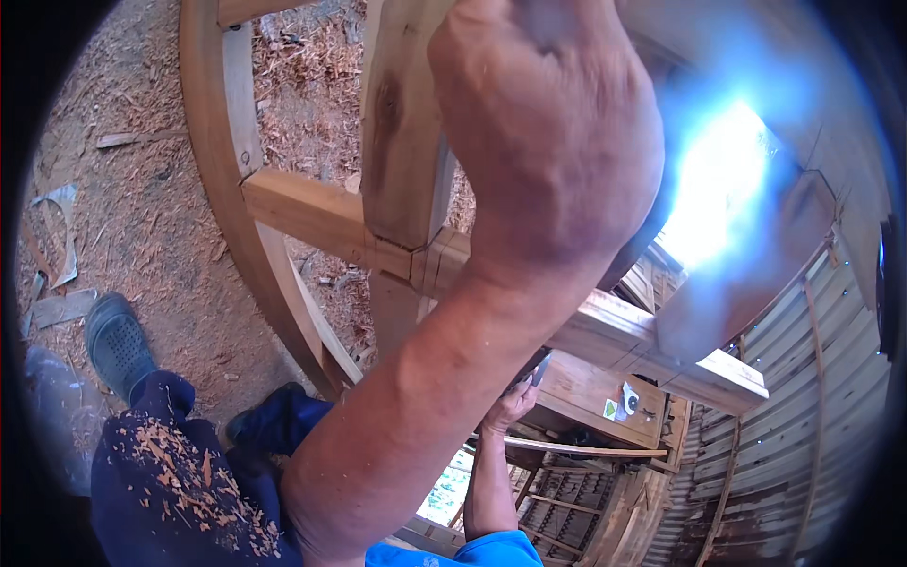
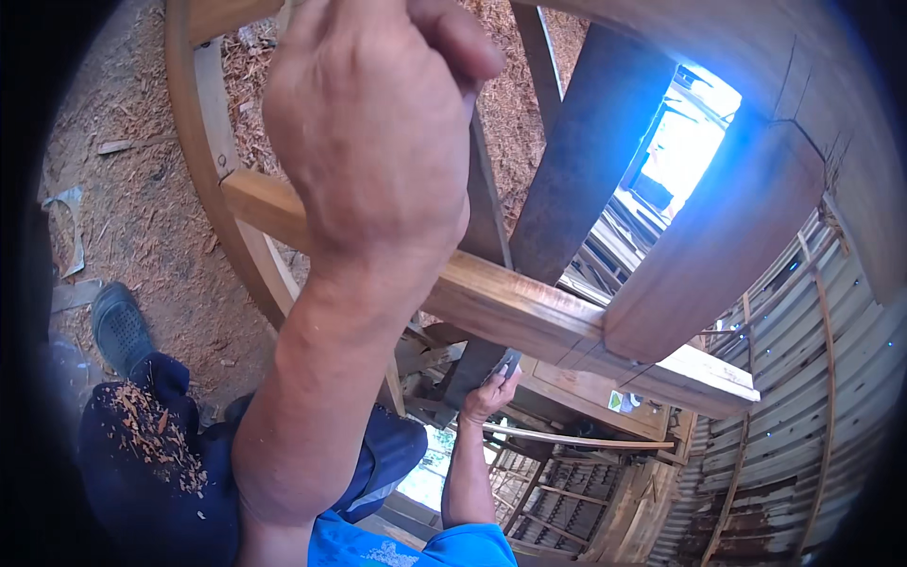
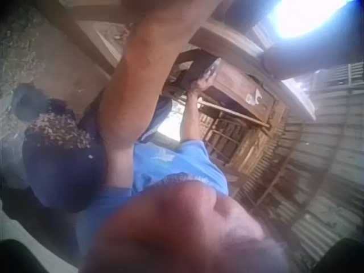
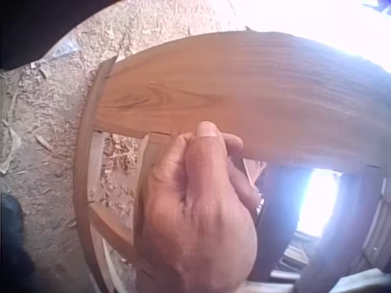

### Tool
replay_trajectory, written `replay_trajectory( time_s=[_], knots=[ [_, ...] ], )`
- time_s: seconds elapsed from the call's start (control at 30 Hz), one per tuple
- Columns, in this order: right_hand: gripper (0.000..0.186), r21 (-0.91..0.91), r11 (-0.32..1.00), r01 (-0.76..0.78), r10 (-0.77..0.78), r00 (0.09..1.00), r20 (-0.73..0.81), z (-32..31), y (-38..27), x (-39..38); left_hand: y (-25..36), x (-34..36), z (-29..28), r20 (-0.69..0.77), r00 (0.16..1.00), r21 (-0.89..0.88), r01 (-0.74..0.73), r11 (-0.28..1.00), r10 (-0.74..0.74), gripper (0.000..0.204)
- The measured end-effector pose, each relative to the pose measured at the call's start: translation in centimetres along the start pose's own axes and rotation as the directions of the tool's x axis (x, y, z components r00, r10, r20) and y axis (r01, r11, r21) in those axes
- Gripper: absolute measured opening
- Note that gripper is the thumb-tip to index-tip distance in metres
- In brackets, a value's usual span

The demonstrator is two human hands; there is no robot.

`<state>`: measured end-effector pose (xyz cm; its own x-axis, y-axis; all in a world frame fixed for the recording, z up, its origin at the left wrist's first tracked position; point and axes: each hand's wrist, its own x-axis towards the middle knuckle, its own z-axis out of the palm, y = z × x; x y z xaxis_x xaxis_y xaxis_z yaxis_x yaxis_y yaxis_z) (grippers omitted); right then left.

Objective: The person assembles a large wooden frame by tapping joints together with a hammer, checking alignment with a square ruler, and trimming one of the wooden planks with a hand saw.

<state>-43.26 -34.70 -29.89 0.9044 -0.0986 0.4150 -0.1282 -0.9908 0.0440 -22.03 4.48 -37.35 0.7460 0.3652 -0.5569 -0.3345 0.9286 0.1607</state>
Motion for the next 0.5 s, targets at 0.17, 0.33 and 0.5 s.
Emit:
replay_trajectory(
  time_s=[0.17,0.33,0.5],
  knots=[
    [0.039,-0.057,0.998,0.035,-0.036,0.999,-0.015,0.2,0.2,0.0,-3.0,0.7,0.3,-0.017,0.986,0.009,-0.166,0.986,0.166,0.032],
    [0.042,0.029,1.000,0.009,-0.008,1.000,-0.019,-0.1,1.7,-0.1,-4.3,0.6,0.4,-0.021,0.962,0.016,-0.271,0.962,0.272,0.029],
    [0.042,-0.054,0.998,-0.034,0.036,0.999,0.034,-0.2,-0.1,-0.1,-5.4,0.8,0.2,-0.049,0.933,0.032,-0.356,0.934,0.357,0.026]
  ],
)
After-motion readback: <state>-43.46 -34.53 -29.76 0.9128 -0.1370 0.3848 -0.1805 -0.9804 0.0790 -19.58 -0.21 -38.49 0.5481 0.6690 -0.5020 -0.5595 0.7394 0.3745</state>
